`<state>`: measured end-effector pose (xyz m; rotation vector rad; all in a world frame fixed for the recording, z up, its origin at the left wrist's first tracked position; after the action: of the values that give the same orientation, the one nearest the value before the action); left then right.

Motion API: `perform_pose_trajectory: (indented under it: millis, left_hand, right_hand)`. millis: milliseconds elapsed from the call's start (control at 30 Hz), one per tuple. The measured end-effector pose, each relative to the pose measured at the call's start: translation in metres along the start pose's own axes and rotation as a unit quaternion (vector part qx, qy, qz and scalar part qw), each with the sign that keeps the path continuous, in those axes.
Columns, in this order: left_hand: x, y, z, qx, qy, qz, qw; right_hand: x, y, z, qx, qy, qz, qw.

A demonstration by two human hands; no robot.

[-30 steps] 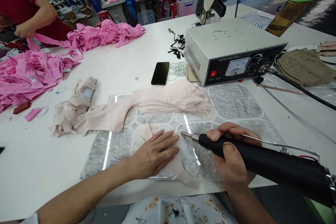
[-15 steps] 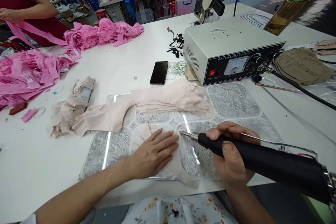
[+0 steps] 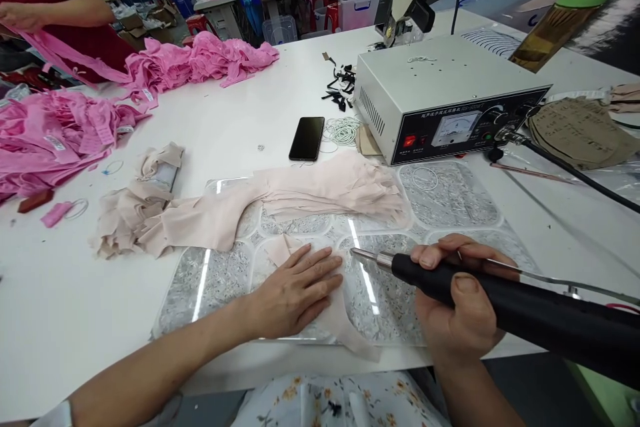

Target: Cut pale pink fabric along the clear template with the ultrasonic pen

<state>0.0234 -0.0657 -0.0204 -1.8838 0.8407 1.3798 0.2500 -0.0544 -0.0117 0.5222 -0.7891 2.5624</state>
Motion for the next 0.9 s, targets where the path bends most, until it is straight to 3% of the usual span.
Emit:
perform_pose_trajectory:
  millis: [900]
  left_hand:
    - [-0.0017,0.0011,0.0014,0.015,0.008,-0.015,1.000]
  right_hand:
    - [0.0034,0.0046,-0.0028,0.002,-0.011,0.040,0.999]
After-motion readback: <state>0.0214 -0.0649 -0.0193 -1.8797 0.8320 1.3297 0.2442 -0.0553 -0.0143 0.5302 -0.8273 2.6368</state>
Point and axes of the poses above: each hand's wrist, its own y-axis away from the middle knuckle, its own x-axis out of the palm, z = x × y, the point moved 1 cm from there along -y, towards the middle knuckle, and after that the axes turned 2 degrees about -x, right-handed, at the moved point
